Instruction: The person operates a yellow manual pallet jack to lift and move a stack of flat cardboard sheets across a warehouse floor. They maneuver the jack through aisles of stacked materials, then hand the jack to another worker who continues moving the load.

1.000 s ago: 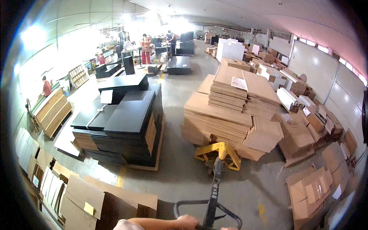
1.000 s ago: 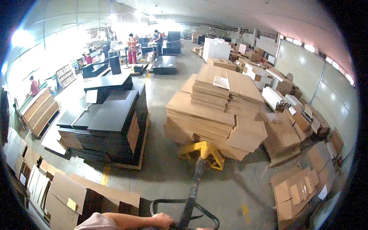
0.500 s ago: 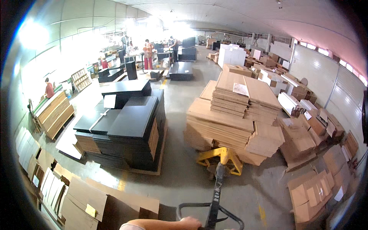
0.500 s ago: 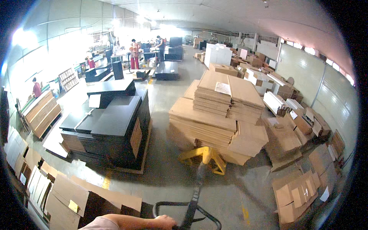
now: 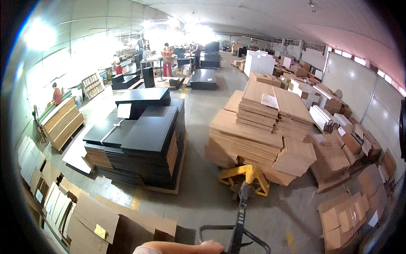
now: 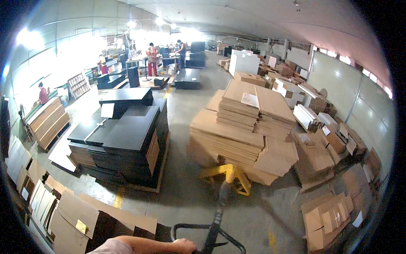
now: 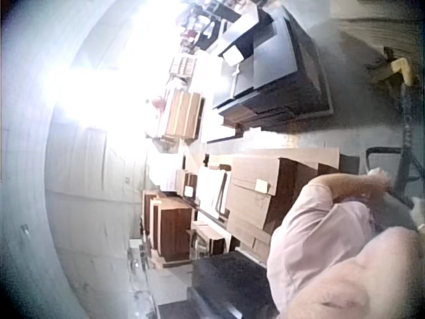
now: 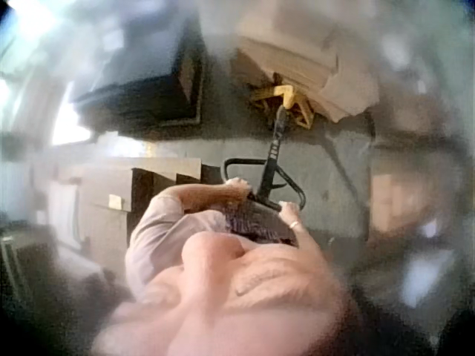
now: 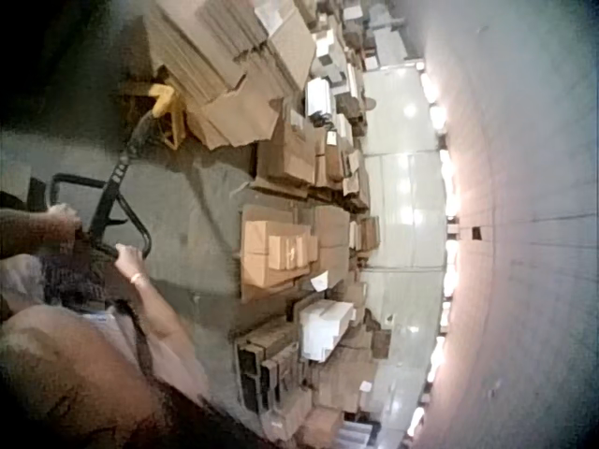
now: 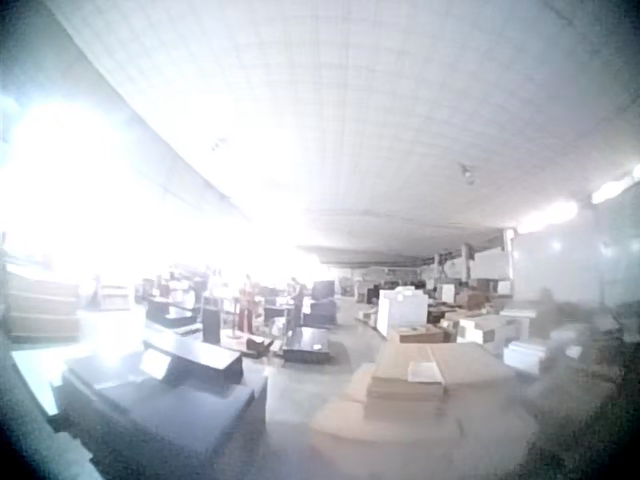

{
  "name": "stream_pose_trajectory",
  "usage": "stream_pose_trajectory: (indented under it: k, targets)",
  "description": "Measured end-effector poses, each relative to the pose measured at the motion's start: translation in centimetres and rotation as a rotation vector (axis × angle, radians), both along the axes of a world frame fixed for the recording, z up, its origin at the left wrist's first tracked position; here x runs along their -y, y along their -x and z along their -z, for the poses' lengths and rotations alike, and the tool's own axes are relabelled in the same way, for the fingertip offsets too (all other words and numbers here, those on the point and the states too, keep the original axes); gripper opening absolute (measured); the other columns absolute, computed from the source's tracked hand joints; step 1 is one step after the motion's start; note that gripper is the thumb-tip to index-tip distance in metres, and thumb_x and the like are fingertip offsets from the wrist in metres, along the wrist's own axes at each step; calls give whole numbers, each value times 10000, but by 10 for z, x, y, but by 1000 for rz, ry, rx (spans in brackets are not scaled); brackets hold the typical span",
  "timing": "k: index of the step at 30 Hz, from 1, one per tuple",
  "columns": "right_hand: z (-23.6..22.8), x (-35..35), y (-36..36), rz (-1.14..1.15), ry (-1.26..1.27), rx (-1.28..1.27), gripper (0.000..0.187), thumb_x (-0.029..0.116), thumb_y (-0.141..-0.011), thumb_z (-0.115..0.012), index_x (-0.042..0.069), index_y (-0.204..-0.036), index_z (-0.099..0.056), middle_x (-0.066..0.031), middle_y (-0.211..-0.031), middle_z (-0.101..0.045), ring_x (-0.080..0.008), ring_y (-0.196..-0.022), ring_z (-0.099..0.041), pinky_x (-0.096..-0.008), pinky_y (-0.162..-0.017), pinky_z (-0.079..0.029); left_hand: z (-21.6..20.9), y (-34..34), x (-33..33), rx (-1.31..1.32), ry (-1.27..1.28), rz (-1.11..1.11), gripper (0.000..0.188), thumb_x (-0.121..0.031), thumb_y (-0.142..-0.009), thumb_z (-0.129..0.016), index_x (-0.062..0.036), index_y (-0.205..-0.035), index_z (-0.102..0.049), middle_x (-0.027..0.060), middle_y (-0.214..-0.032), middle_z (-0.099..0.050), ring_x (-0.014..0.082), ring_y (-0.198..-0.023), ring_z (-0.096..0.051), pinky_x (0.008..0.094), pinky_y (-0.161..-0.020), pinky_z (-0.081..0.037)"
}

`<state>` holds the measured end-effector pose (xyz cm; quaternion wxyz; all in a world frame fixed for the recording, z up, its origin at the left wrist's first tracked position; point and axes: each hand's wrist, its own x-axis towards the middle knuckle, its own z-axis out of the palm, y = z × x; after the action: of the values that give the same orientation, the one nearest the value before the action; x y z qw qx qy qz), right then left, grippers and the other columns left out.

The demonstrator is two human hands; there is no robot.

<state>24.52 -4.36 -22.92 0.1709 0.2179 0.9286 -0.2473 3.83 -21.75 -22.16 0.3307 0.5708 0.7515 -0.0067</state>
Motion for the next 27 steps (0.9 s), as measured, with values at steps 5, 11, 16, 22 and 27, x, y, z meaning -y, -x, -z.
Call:
stream_pose_trajectory:
  k: [5,11,16,22,27]
  targets:
    - [3,-6,1,-33,-29,134,328,99,-790,-563,102,-1099,-675,-195,-967,-688,-412,-947,-629,-517,-830,-496,-47,5,-8,104,-15,37,295,-336,-819,-600,-114,-973,-719,157,-1015,-688,303,-997,-648,444,-801,-530]
    - [106,18,-39,-130,-32,31,325,130,-800,-590,107,-1115,-668,-190,-934,-689,-384,-901,-644,-505,-784,-505,6,-20,22,111,137,78,406,-313,-800,-630,-85,-1136,-660,126,-1143,-653,299,-1060,-620,436,-903,-487]
    - [-18,-27,11,-7,46,-95,285,89,-800,-556,36,-1046,-689,-227,-1004,-671,-385,-979,-628,-473,-785,-516,-26,30,-32,134,58,221,358,-282,-816,-575,-68,-1095,-637,185,-1033,-671,359,-986,-655,483,-762,-529]
    - [50,14,-26,-111,-54,153,279,98,-794,-578,90,-1063,-652,-206,-894,-671,-394,-874,-638,-524,-774,-497,47,-22,13,66,45,55,356,-353,-759,-668,-129,-1031,-713,125,-1074,-678,316,-1076,-610,439,-909,-483]
    - [102,16,-43,-94,-47,-67,187,104,-781,-610,74,-960,-654,-184,-836,-669,-405,-815,-630,-519,-738,-496,8,-18,11,142,135,102,400,-382,-784,-651,-95,-1062,-673,142,-1074,-657,311,-1041,-614,448,-864,-487]
